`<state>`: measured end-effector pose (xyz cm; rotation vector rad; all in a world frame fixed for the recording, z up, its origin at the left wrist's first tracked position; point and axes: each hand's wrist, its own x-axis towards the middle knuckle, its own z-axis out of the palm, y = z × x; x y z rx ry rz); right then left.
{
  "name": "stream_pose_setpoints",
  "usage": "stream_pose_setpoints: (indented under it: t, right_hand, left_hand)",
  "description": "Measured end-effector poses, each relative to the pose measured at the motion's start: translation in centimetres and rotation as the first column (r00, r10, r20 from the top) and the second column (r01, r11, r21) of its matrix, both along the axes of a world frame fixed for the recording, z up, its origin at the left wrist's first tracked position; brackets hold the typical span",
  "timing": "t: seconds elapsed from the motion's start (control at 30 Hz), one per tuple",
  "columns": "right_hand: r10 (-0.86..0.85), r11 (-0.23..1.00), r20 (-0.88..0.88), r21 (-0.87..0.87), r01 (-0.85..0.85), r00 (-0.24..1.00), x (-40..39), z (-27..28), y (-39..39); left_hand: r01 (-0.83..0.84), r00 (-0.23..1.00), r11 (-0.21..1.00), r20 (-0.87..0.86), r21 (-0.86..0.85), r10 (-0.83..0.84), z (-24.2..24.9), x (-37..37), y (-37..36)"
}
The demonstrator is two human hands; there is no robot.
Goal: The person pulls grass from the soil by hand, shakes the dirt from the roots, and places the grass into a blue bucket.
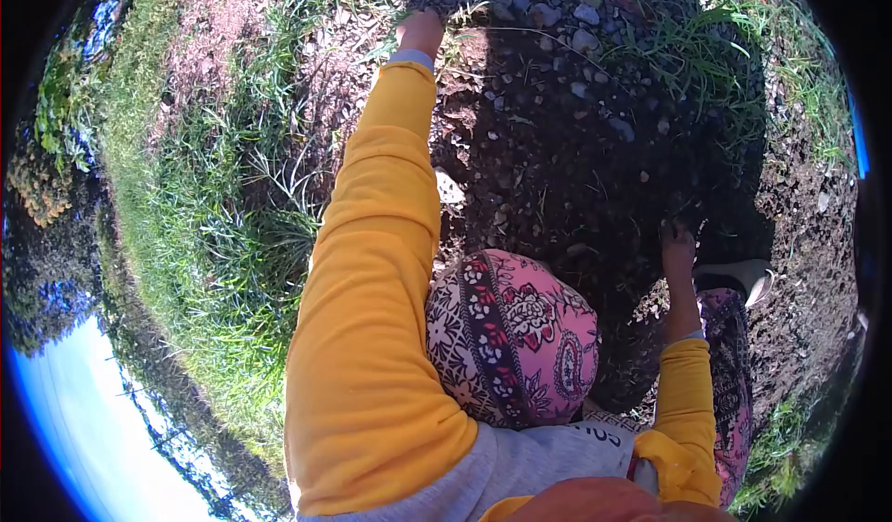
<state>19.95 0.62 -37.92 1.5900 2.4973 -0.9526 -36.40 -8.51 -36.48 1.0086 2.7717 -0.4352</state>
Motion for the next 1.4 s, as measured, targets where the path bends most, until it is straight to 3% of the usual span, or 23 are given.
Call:
stream_pose_setpoints:
  t: [0.07,0.2,0.3,0.33,0.47,0.5,0.7,0.77,0.87,0.93,0.97,1.1,1.17,1.2,1.33,1.4]
  right_hand:
    - [-0.012,1.0,0.016,-0.013,0.012,1.0,-0.4,0.5,-0.1]
    - [-0.011,0.999,0.009,-0.046,0.011,1.0,-0.8,1.0,-0.1]
    - [-0.043,0.995,0.047,-0.09,0.047,0.998,-0.7,1.1,-0.1]
    - [-0.055,0.994,0.05,-0.091,0.059,0.997,-0.7,1.2,-0.1]
    - [-0.058,0.994,-0.005,-0.091,0.057,0.998,-0.6,0.6,-0.1]
    - [-0.05,0.995,-0.011,-0.087,0.049,0.999,-0.6,0.4,0.0]
    - [-0.049,0.995,-0.07,-0.09,0.042,0.996,-0.2,0.6,0.0]
    - [-0.032,0.997,-0.051,-0.068,0.028,0.998,0.1,1.0,0.2]
    - [0.087,0.994,-0.044,0.072,-0.084,0.995,1.8,-1.3,1.0]
    - [0.067,0.996,-0.05,0.06,-0.064,0.996,2.2,-1.9,1.4]
    - [0.053,0.997,-0.05,0.054,-0.05,0.997,2.3,-1.7,1.5]
    - [-0.069,0.996,-0.061,-0.063,0.065,0.996,1.2,0.3,1.4]
    - [-0.073,0.994,-0.074,-0.088,0.066,0.995,0.9,0.6,1.2]
    - [-0.077,0.994,-0.05,-0.088,0.072,0.996,0.7,0.7,1.0]
    - [-0.065,0.996,0.037,-0.062,0.067,0.997,-0.2,0.9,0.7]
    - [-0.06,0.995,0.044,-0.081,0.064,0.997,-0.7,1.2,0.6]
  left_hand:
    - [-0.051,0.999,0.994,0.005,-0.1,0.052,-0.2,-0.4,0.4]
    - [-0.202,0.976,0.979,0.084,-0.011,0.202,-0.2,-0.6,-0.1]
    - [-0.158,0.982,0.986,0.099,-0.057,0.163,-0.4,-0.4,-0.2]
    - [-0.076,0.992,0.993,0.092,-0.091,0.084,-0.3,-0.4,-0.4]
    - [-0.124,0.988,0.987,0.079,-0.105,0.133,-0.5,-0.3,-1.8]
    - [-0.122,0.987,0.992,0.103,-0.033,0.125,1.8,2.0,-2.3]
    - [0.212,0.924,0.972,0.343,-0.099,-0.167,4.1,13.9,-6.8]
    - [0.249,0.908,0.96,0.375,-0.128,-0.186,5.3,16.6,-7.2]
    - [0.284,0.914,0.959,0.307,-0.015,-0.266,6.6,17.6,-7.0]
    - [0.326,0.923,0.941,0.183,0.093,-0.338,5.8,15.8,-6.9]
    - [0.326,0.937,0.945,0.132,-0.008,-0.322,5.1,14.5,-6.1]
    - [0.232,0.957,0.971,-0.195,0.058,-0.216,2.2,8.9,-4.9]
    - [0.158,0.972,0.976,-0.199,0.149,-0.127,-0.5,5.1,-4.7]
    - [-0.017,0.993,0.986,-0.113,0.165,0.036,-0.8,4.3,-4.2]
    - [-0.341,0.935,0.93,-0.058,0.138,0.351,-2.6,0.7,-3.5]
    - [-0.302,0.953,0.952,-0.001,0.055,0.302,-1.6,0.6,-3.2]
